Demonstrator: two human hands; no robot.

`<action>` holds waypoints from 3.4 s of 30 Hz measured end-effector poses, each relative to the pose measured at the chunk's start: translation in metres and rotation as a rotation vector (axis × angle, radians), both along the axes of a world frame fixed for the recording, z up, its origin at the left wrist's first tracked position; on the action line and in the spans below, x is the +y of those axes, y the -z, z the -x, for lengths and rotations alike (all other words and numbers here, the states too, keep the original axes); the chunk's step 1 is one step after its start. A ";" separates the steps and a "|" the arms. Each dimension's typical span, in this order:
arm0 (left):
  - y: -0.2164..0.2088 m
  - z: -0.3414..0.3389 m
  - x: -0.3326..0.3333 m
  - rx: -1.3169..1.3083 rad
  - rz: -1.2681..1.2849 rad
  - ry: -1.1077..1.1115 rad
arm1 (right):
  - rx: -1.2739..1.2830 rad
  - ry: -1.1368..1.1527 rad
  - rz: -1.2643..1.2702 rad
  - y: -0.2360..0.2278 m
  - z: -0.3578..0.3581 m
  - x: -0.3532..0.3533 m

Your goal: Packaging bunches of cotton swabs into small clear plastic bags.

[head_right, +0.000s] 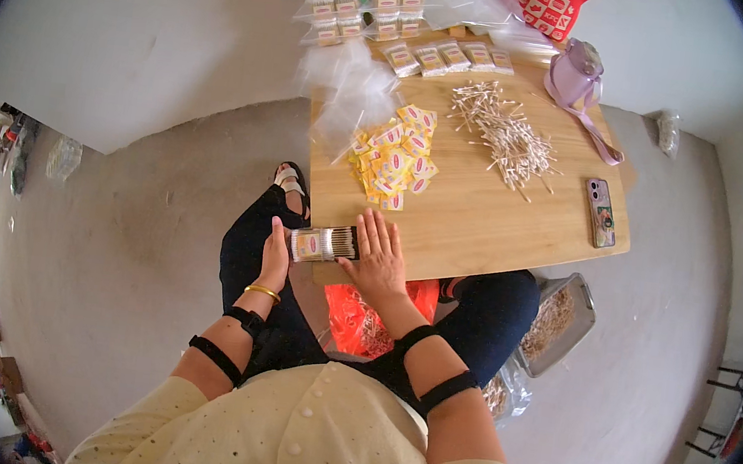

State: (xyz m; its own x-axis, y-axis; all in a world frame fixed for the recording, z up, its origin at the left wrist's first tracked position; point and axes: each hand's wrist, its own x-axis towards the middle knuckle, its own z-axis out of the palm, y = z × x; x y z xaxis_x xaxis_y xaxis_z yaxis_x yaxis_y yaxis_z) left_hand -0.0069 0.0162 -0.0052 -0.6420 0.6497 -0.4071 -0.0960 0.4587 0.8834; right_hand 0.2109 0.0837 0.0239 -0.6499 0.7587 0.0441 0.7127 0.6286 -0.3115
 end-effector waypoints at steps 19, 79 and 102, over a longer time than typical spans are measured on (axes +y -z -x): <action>0.011 -0.005 0.001 0.564 -0.125 0.130 | -0.080 -0.110 0.003 -0.002 0.039 -0.013; -0.109 0.018 -0.051 -0.705 -0.559 -0.043 | 0.762 0.037 0.973 -0.099 0.089 0.001; -0.236 -0.066 -0.011 0.141 -0.622 0.707 | 0.940 -0.071 0.568 -0.202 -0.053 -0.006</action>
State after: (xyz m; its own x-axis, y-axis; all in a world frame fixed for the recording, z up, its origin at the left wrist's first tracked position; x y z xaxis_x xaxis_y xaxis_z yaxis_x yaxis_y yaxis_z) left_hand 0.0586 0.0052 0.2309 -0.0337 0.9805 0.1938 0.1494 -0.1868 0.9710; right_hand 0.2637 0.0781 0.2259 -0.5829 0.7874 0.2003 0.0076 0.2518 -0.9678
